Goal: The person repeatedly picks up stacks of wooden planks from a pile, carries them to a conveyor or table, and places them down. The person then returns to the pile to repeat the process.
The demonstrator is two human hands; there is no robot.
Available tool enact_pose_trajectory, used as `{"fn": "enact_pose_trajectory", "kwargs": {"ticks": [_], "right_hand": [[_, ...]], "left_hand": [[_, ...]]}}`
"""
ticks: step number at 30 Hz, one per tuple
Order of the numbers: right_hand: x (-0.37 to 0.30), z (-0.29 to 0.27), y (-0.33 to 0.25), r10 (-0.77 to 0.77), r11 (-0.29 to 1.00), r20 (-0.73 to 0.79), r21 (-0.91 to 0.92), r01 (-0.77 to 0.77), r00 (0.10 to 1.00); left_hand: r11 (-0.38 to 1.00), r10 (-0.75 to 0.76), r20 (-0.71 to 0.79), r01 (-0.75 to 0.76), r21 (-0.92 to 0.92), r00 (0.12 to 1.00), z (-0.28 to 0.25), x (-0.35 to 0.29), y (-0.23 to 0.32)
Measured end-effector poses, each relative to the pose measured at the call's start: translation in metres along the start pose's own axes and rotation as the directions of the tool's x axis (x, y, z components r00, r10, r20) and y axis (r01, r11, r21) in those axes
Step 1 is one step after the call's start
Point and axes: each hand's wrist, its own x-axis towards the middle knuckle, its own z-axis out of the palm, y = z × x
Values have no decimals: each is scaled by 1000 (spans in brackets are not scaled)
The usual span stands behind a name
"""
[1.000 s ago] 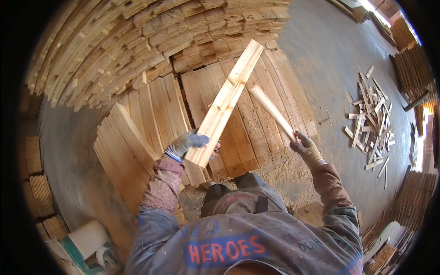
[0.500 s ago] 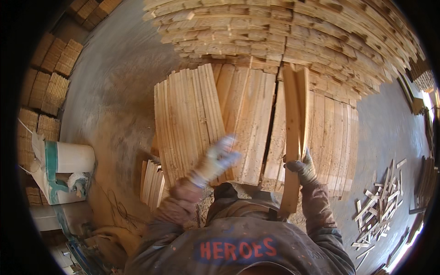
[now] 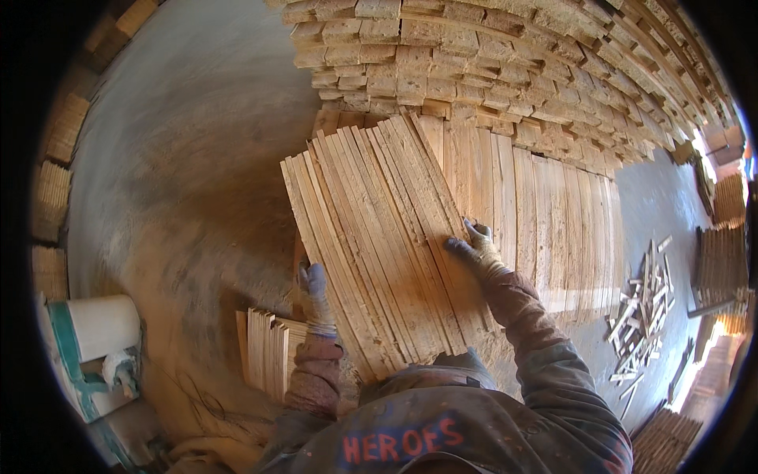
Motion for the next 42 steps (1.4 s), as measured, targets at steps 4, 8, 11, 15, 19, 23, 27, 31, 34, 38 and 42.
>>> {"fn": "enact_pose_trajectory", "kwargs": {"ticks": [4, 8, 11, 15, 19, 23, 27, 31, 34, 38, 42], "right_hand": [[-13, 5, -17, 56, 998, -37, 14, -55, 998], [-32, -5, -31, 79, 955, 72, 279, -96, 994], [-60, -1, -52, 93, 768, 221, 605, -211, 971], [-94, -7, -34, 113, 857, 232, 469, -213, 966], [-170, -39, -29, 89, 825, 100, 550, -129, 991], [-321, -117, -18, 31, 602, -140, 793, 94, 990], [-460, -88, -93, 331, 623, -555, 736, 264, 763], [-650, -54, -156, 524, 703, -771, 632, 327, 362], [-753, -4, -223, 591, 723, -806, 513, 463, -28], [-856, 86, -202, 705, 689, -518, 335, 643, -485], [-900, 205, -107, 698, 674, -131, 453, 584, -704]], "left_hand": [[967, -97, 89, 115, -228, 991, 21, -8, 26], [950, -228, 255, 272, -151, 940, -10, -1, 14], [913, -353, -35, 353, 206, 935, -34, 2, 17], [814, -501, 14, 465, 349, 866, -50, 3, 46], [821, -517, 211, 411, 396, 830, -24, -14, 68], [867, -499, 552, 391, 309, 669, 80, -91, 67], [812, -579, 740, 153, 564, 342, 183, -65, 118], [737, -634, 760, 186, 650, -144, 291, -244, 164], [671, -605, 621, 101, 735, -498, 337, -371, 176], [727, -375, 144, -194, 659, -916, 357, -658, 153], [784, -220, -333, -369, 498, -917, 285, -869, 49]]}}
